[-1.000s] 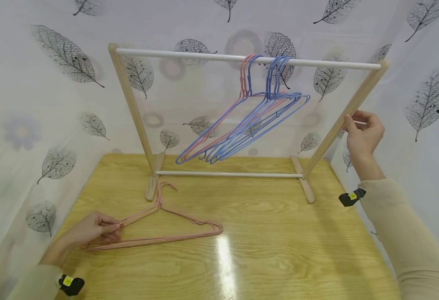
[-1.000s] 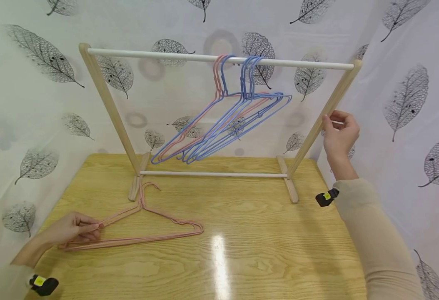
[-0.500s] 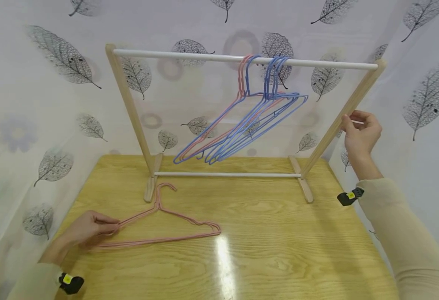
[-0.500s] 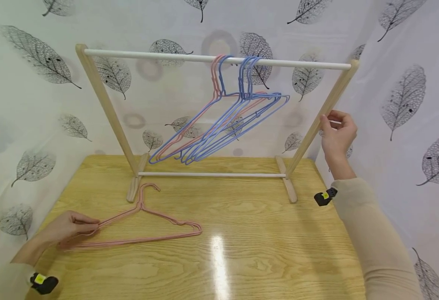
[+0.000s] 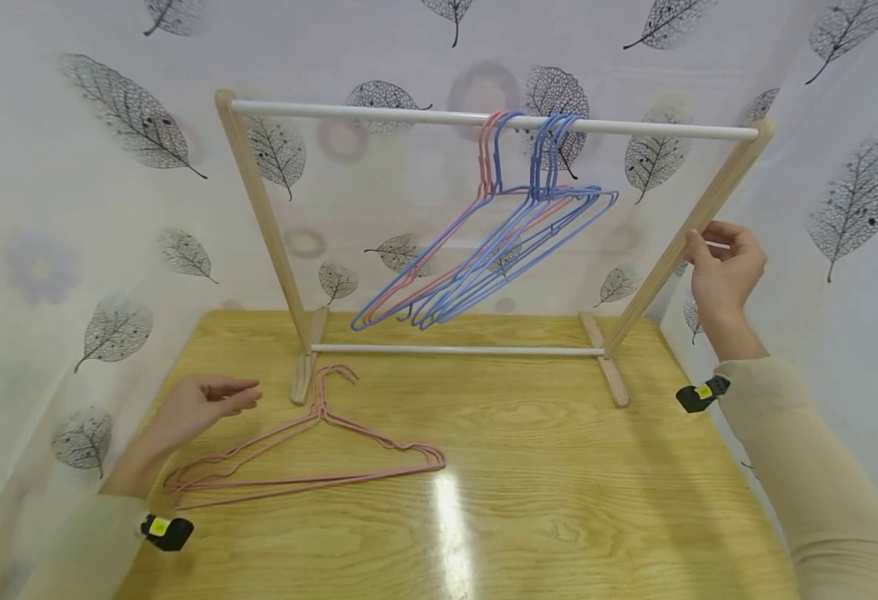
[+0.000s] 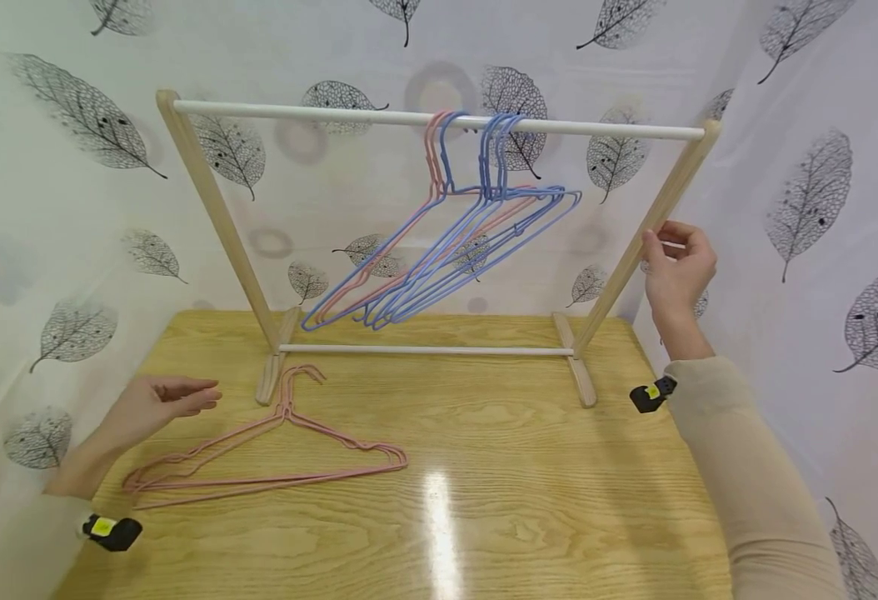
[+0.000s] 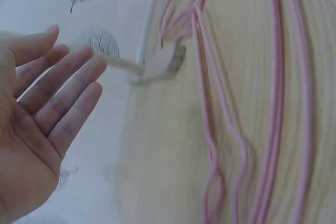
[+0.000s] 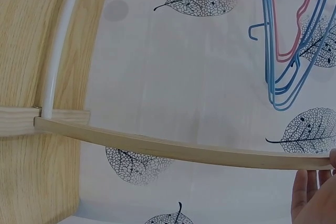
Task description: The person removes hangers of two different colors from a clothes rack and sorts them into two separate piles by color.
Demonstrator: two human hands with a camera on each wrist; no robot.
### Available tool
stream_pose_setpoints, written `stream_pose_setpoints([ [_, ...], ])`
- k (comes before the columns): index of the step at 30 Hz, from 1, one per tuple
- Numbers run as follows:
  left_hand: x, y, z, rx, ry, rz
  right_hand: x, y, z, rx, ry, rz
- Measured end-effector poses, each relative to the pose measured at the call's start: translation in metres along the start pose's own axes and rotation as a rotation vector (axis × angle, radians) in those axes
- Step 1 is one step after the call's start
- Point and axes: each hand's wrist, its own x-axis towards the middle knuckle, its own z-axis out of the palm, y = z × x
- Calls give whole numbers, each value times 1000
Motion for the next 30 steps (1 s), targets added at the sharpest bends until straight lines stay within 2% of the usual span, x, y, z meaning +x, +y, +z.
stream_pose_setpoints([
  [9,32,47,29,-93,63,97,-1,0,1,20,-2,-3],
  [17,69,93,48,-294,50,214,1,-1,-2,81,17,16],
  [25,91,126,57,-332,55,338,0,-1,0,54,9,23],
  [30,99,145,62,-348,39,352,1,0,2,41,12,12],
])
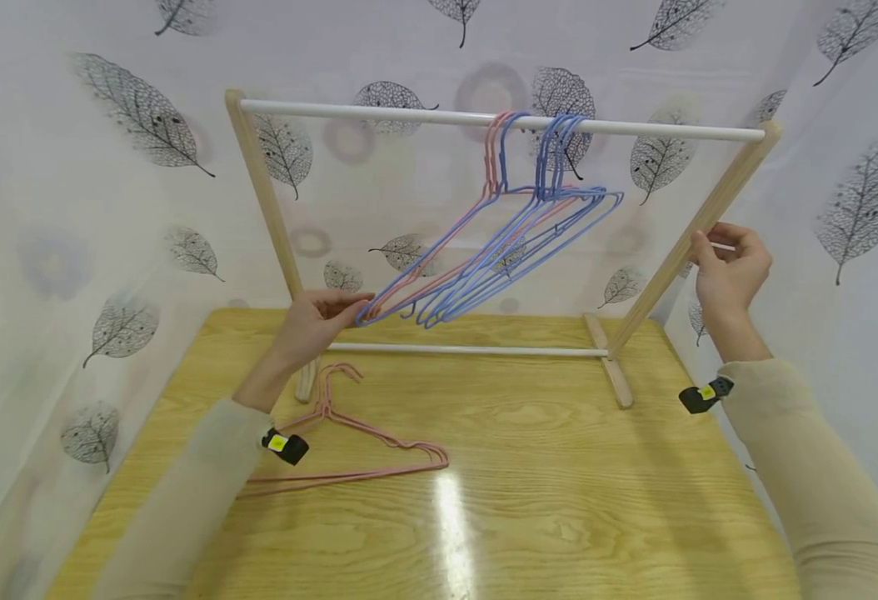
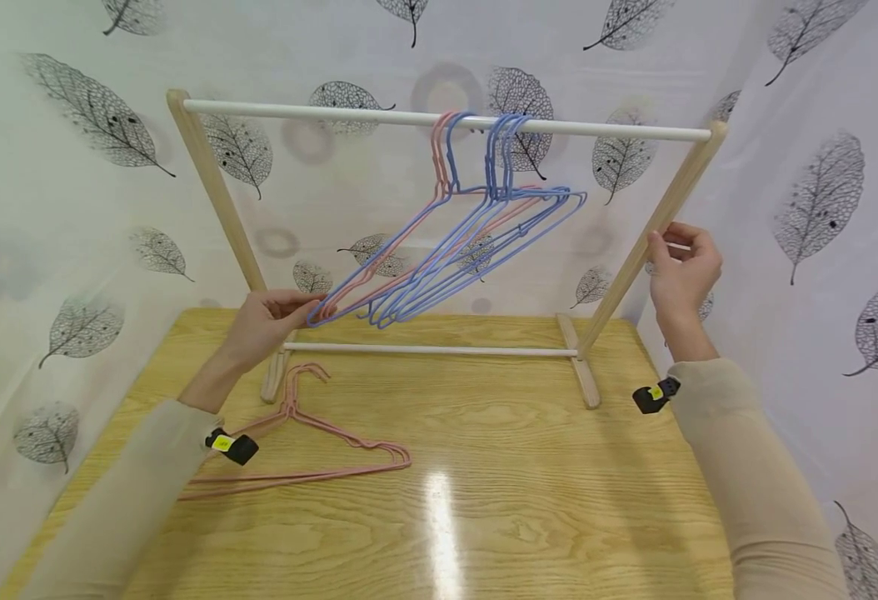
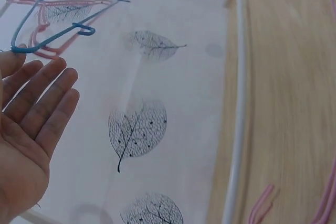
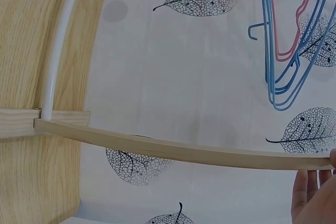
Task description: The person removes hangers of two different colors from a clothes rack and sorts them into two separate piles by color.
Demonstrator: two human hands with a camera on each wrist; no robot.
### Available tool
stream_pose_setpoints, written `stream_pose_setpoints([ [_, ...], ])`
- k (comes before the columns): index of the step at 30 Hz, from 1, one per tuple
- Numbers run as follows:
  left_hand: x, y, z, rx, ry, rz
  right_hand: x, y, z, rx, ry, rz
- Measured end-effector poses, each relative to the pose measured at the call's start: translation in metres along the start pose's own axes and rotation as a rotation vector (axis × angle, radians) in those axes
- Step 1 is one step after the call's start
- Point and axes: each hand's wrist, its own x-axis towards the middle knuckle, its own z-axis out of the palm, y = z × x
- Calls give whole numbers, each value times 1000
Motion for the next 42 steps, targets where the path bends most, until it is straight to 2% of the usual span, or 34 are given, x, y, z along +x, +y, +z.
stream_pose_setpoints([
  [11,19,15,18,6,-23,30,-1,-2,-1,-43,-2,7],
  [23,34,28,32,-37,-91,9,-1,-2,-2,-51,0,-12],
  [31,35,26,37,59,-92,28,-2,-3,-3,-94,-4,4],
  [37,31,23,29,51,-34,28,-2,0,-2,-100,-3,-24],
  [42,29,23,21,141,99,93,-2,1,-2,-91,2,-48],
])
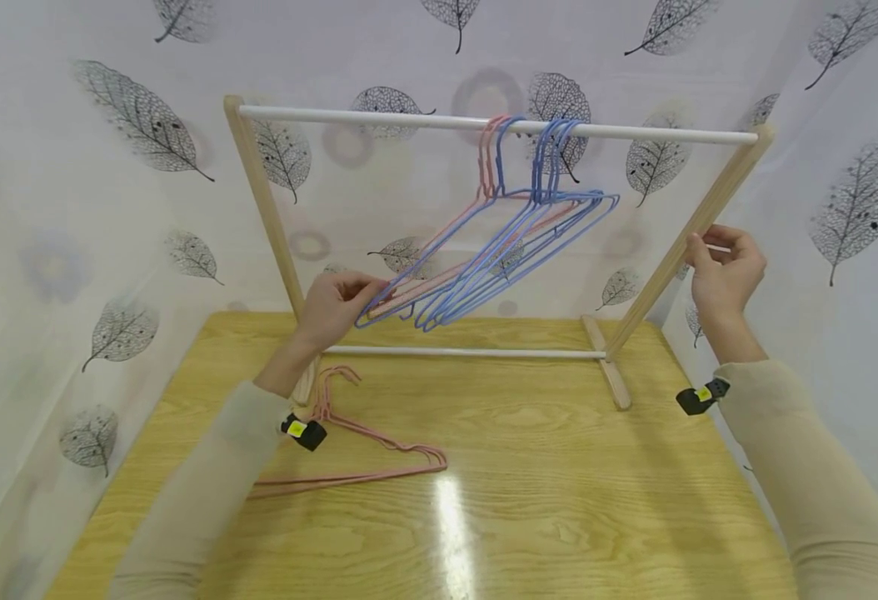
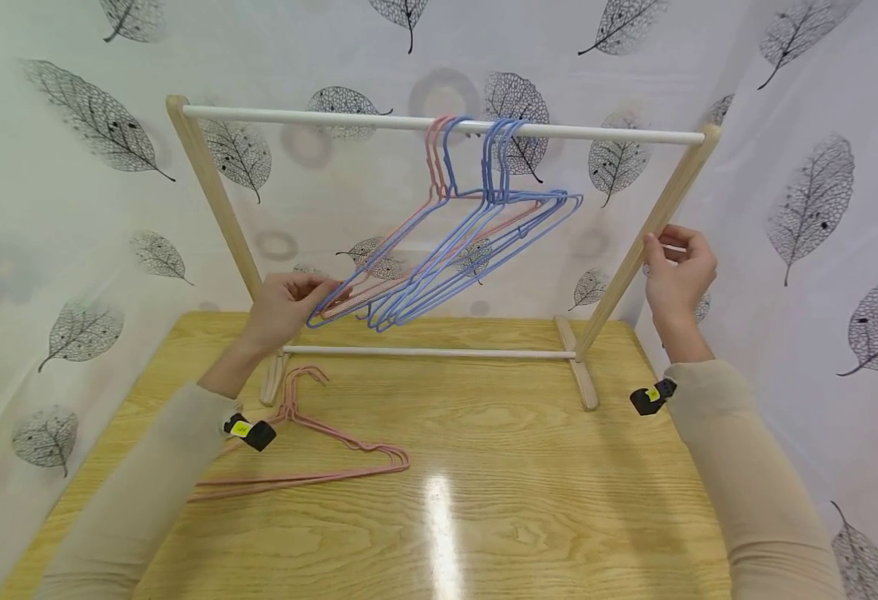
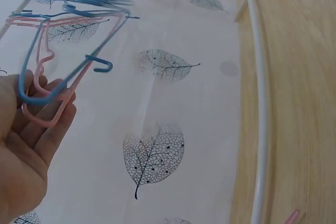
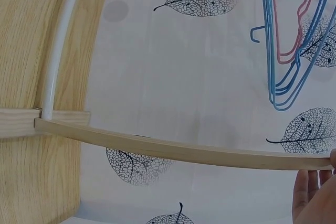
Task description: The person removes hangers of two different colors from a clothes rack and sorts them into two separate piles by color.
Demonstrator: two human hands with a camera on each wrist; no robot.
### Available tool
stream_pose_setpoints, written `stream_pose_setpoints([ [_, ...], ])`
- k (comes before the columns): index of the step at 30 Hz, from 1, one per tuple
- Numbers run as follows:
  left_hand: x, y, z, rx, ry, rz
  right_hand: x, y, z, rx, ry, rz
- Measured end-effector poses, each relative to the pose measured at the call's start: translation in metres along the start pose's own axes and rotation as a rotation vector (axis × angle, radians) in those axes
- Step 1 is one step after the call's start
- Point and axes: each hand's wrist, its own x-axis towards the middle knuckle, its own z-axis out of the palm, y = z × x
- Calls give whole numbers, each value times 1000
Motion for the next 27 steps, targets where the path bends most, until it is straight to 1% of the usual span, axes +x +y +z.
stream_pose_setpoints([
  [3,0,0,-3,-5,72,13,0,0,0,20,1,-1],
  [4,0,1,-3,-27,85,15,1,0,0,22,1,0],
  [7,0,3,-4,-101,102,26,1,0,0,21,0,4],
  [11,-2,7,-3,-142,130,26,0,-1,1,12,-1,12],
  [15,-5,9,-4,-147,177,19,0,-1,1,1,-1,16],
  [22,-12,14,-13,-142,257,73,0,-1,0,-22,-1,8],
  [27,-18,14,-24,-177,276,108,0,0,0,-32,-5,3],
])
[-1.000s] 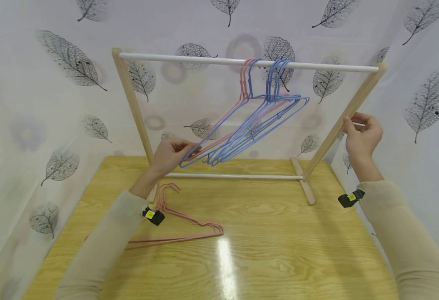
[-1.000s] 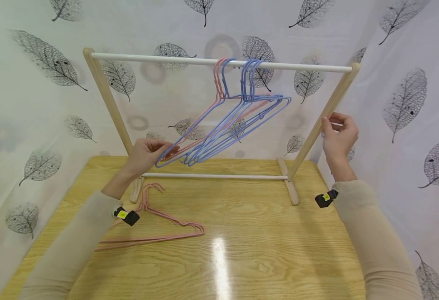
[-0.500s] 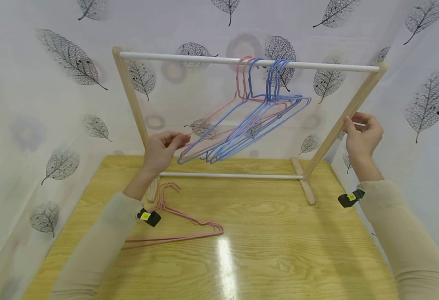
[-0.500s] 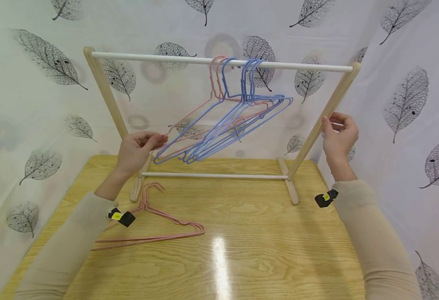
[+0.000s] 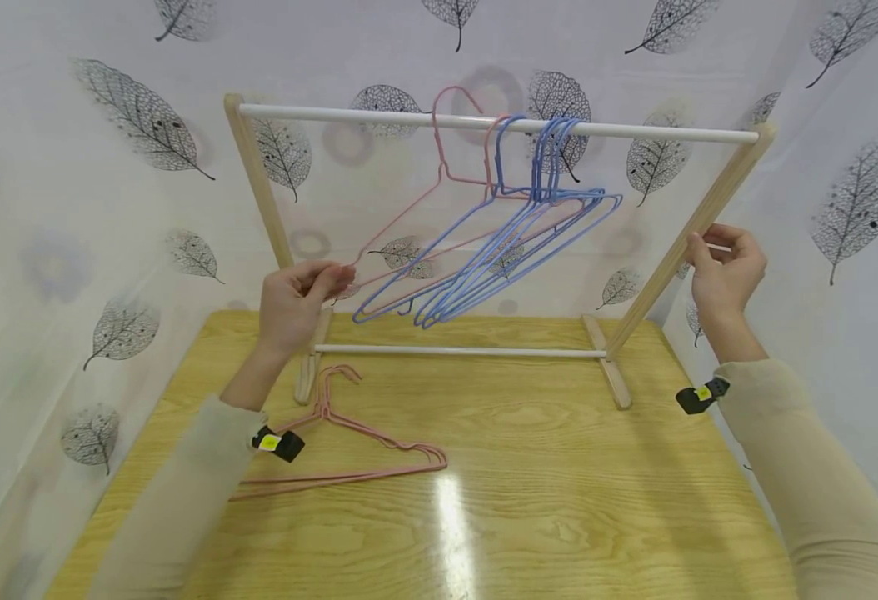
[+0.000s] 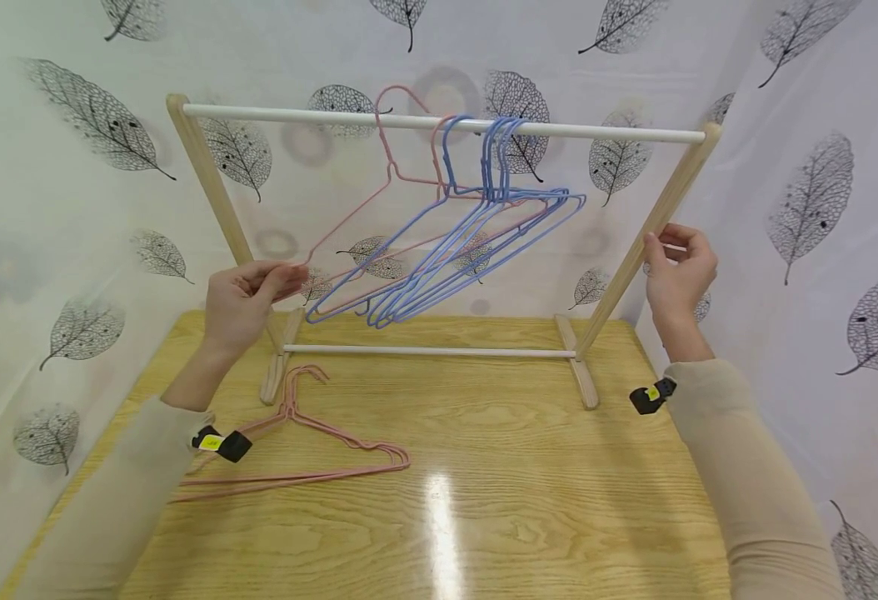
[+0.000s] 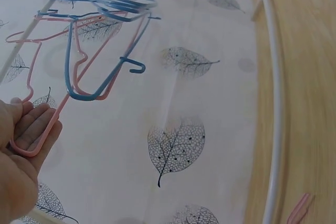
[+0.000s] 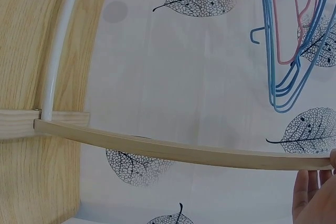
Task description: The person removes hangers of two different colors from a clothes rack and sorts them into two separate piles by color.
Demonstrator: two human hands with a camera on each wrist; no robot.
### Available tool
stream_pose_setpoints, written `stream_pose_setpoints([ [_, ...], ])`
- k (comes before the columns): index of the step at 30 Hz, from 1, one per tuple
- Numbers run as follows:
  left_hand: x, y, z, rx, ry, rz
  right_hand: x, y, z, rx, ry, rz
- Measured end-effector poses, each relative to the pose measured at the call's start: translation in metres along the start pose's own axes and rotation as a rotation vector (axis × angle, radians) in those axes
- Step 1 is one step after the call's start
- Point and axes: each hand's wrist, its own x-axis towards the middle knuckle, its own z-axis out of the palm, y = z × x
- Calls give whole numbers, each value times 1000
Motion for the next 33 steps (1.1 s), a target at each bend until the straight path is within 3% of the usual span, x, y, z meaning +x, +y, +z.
stream_pose_setpoints([
  [4,-5,1,-13,-31,-8,5,0,1,-1,22,6,-7],
  [9,-12,3,-29,-54,11,-35,2,3,-2,50,-4,-10],
  [17,-29,2,-58,-90,21,-44,3,2,-3,26,4,3],
  [25,-51,-4,-90,-65,43,-98,4,2,-1,6,3,-11],
  [33,-75,-11,-118,31,97,-119,2,4,0,3,7,-25],
])
